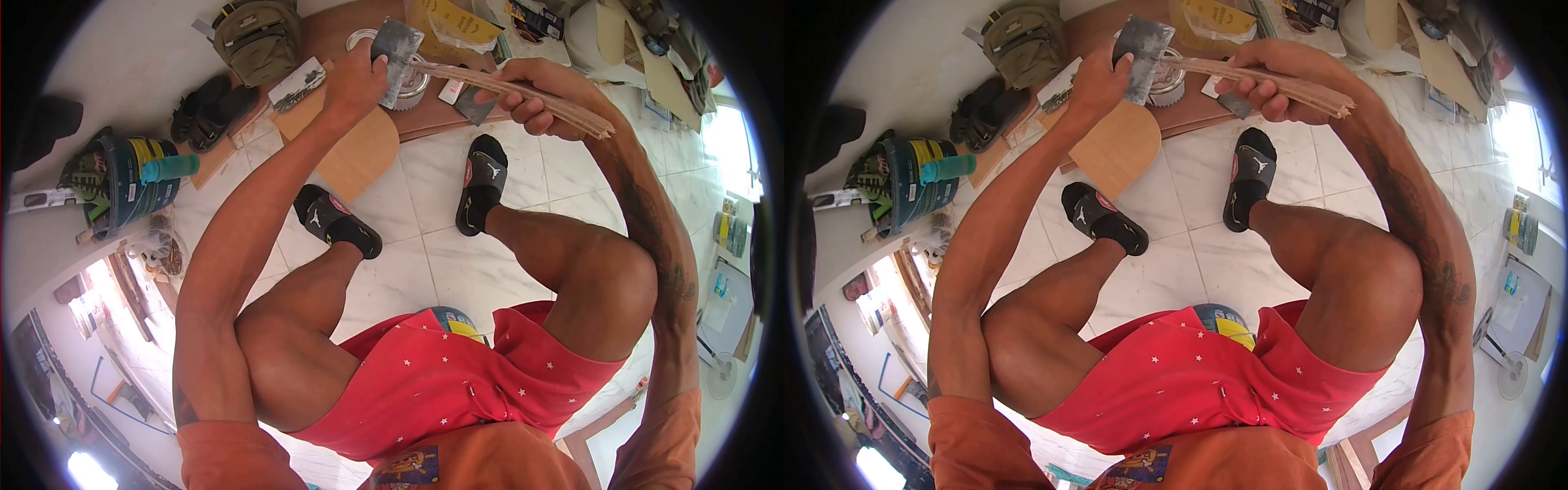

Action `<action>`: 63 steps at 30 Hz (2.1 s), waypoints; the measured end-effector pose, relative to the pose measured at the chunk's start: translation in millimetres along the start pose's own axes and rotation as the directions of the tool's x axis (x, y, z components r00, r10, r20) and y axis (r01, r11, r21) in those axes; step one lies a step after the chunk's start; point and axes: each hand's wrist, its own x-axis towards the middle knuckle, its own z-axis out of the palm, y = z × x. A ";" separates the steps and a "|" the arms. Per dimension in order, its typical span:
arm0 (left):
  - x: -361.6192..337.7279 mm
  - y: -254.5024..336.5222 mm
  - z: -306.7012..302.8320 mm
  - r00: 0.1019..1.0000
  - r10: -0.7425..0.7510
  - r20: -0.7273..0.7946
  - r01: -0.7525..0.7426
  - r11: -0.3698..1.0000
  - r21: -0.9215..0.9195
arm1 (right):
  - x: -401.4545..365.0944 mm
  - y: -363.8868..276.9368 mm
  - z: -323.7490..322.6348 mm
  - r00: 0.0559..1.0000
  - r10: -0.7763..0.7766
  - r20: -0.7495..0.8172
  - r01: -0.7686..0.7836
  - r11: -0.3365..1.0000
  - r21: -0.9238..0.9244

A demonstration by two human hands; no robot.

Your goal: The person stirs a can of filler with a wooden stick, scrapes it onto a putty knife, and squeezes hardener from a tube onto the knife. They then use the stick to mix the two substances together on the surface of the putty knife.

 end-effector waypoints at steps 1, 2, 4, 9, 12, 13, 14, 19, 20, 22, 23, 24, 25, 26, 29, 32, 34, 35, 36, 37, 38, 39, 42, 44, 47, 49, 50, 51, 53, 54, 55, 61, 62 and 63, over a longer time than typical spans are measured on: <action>-0.1 1.7 -0.6 1.000 -0.015 -0.003 0.015 1.000 0.013 | -0.7 -0.3 -0.1 1.000 -0.002 0.008 0.002 1.000 0.004; 0.0 3.4 -1.4 1.000 -0.030 -0.006 0.031 0.999 0.025 | -1.5 -0.2 -0.6 1.000 -0.004 0.017 0.004 1.000 0.008; 0.2 2.6 -1.4 0.998 -0.055 -0.004 0.055 0.998 0.043 | -5.0 -1.0 -1.3 0.999 -0.015 0.038 0.014 1.000 0.013; 1.3 -9.4 -0.3 0.997 -0.072 -0.014 0.072 0.997 0.034 | -7.1 -2.0 -1.9 1.000 -0.014 0.024 0.014 1.000 0.000; 5.8 -14.9 -0.1 0.992 -0.121 0.030 0.121 0.992 -0.022 | -8.7 -0.7 -2.1 1.000 -0.020 0.005 0.020 0.999 -0.046; 6.2 -15.6 -1.0 0.994 -0.110 0.023 0.111 0.994 -0.023 | -9.0 -0.6 -3.2 1.000 -0.027 -0.007 0.026 0.996 -0.082; 6.7 -16.4 -2.1 0.995 -0.100 0.016 0.101 0.995 -0.024 | -9.4 -0.4 -4.9 0.999 -0.034 -0.018 0.032 0.993 -0.117; 9.3 -15.6 -11.4 0.999 -0.034 -0.032 0.032 0.998 -0.046 | -15.7 2.6 0.6 0.992 -0.102 -0.080 0.070 0.939 -0.337; 10.6 -15.9 -12.7 0.999 -0.040 -0.034 0.038 0.998 -0.059 | -16.0 3.1 2.9 0.988 -0.122 -0.092 0.077 0.916 -0.393; 12.5 -13.3 -18.3 0.998 -0.067 -0.011 0.066 0.995 -0.074 | -16.1 3.8 5.8 0.980 -0.167 -0.110 0.094 0.870 -0.484; 13.9 -12.2 -21.8 0.996 -0.088 0.015 0.089 0.993 -0.076 | -15.7 4.9 6.4 0.974 -0.191 -0.118 0.104 0.848 -0.519; 14.9 -13.2 -23.5 0.993 -0.108 0.041 0.111 0.991 -0.077 | -15.2 6.1 6.8 0.969 -0.216 -0.125 0.112 0.825 -0.554; 15.7 -17.5 -22.5 0.996 -0.087 0.027 0.089 0.989 -0.121 | -14.5 7.0 6.9 0.968 -0.216 -0.131 0.104 0.814 -0.572; 17.1 -21.3 -21.2 0.998 -0.066 0.010 0.067 0.984 -0.165 | -13.0 6.8 6.3 0.966 -0.217 -0.137 0.096 0.802 -0.590; 17.1 -22.2 -21.1 0.989 -0.145 0.023 0.145 0.948 -0.282 | -5.4 9.5 -2.7 0.962 -0.229 -0.146 0.075 0.741 -0.667; 18.8 -27.0 -22.3 0.956 -0.269 0.121 0.293 0.835 -0.466 | -1.5 15.8 -8.3 0.960 -0.251 -0.127 0.099 0.724 -0.682; 19.1 -27.4 -25.1 0.912 -0.346 0.219 0.407 0.708 -0.578 | -2.1 19.5 -8.1 0.954 -0.271 -0.125 0.125 0.745 -0.655; 18.7 -27.4 -26.5 0.881 -0.385 0.275 0.468 0.633 -0.617 | -3.3 21.5 -6.1 0.950 -0.283 -0.134 0.136 0.760 -0.635; 18.5 -26.1 -29.0 0.846 -0.417 0.332 0.526 0.552 -0.647 | -4.6 23.1 -4.3 0.945 -0.295 -0.143 0.148 0.774 -0.615; 18.3 -25.1 -32.5 0.838 -0.402 0.369 0.542 0.529 -0.653 | -5.6 24.9 -3.2 0.945 -0.298 -0.137 0.160 0.784 -0.599; 17.9 -24.2 -36.6 0.828 -0.386 0.406 0.558 0.507 -0.657 | -6.5 27.3 -2.6 0.945 -0.300 -0.131 0.171 0.794 -0.583; 18.4 -25.7 -38.5 0.817 -0.368 0.444 0.576 0.484 -0.659 | -6.2 29.8 -2.8 0.945 -0.302 -0.126 0.182 0.804 -0.566; 24.0 -25.9 -41.4 0.819 -0.329 0.470 0.574 0.450 -0.684 | 3.4 43.3 -5.8 0.950 -0.298 -0.092 0.211 0.832 -0.514; 25.7 -21.4 -39.7 0.834 -0.337 0.437 0.551 0.456 -0.699 | 6.6 49.9 -5.5 0.944 -0.319 -0.087 0.231 0.824 -0.517; 28.4 -14.0 -44.0 0.841 -0.344 0.419 0.541 0.495 -0.680 | 6.4 56.8 -2.8 0.923 -0.378 -0.076 0.289 0.808 -0.513; 30.0 -11.0 -46.6 0.848 -0.341 0.406 0.530 0.527 -0.665 | 5.3 59.0 -2.0 0.910 -0.410 -0.065 0.324 0.800 -0.506; 30.6 -9.3 -47.7 0.856 -0.336 0.393 0.517 0.541 -0.663 | 3.2 59.0 -1.8 0.905 -0.421 -0.062 0.333 0.789 -0.516; 30.9 -4.4 -50.3 0.864 -0.331 0.380 0.504 0.555 -0.662 | 0.0 58.0 -1.5 0.900 -0.433 -0.057 0.341 0.779 -0.527; 30.4 6.3 -52.9 0.871 -0.360 0.333 0.488 0.569 -0.662 | -5.0 55.8 -1.2 0.899 -0.433 -0.057 0.338 0.773 -0.537; 30.1 10.4 -53.5 0.874 -0.374 0.309 0.480 0.576 -0.662 | -7.0 55.2 -1.3 0.905 -0.422 -0.061 0.327 0.778 -0.537; 31.0 9.8 -54.1 0.883 -0.360 0.301 0.465 0.590 -0.660 | -9.1 54.5 -1.2 0.910 -0.410 -0.065 0.314 0.783 -0.536; 34.6 0.8 -53.8 0.896 -0.345 0.278 0.433 0.545 -0.718 | -23.9 49.1 6.6 0.886 -0.457 -0.080 0.351 0.774 -0.528; 34.9 -0.4 -54.7 0.895 -0.344 0.284 0.436 0.544 -0.717 | -24.4 48.8 6.5 0.885 -0.460 -0.075 0.356 0.772 -0.527; 35.1 -1.8 -55.6 0.894 -0.343 0.289 0.440 0.543 -0.716 | -24.6 48.2 6.6 0.884 -0.462 -0.069 0.362 0.770 -0.526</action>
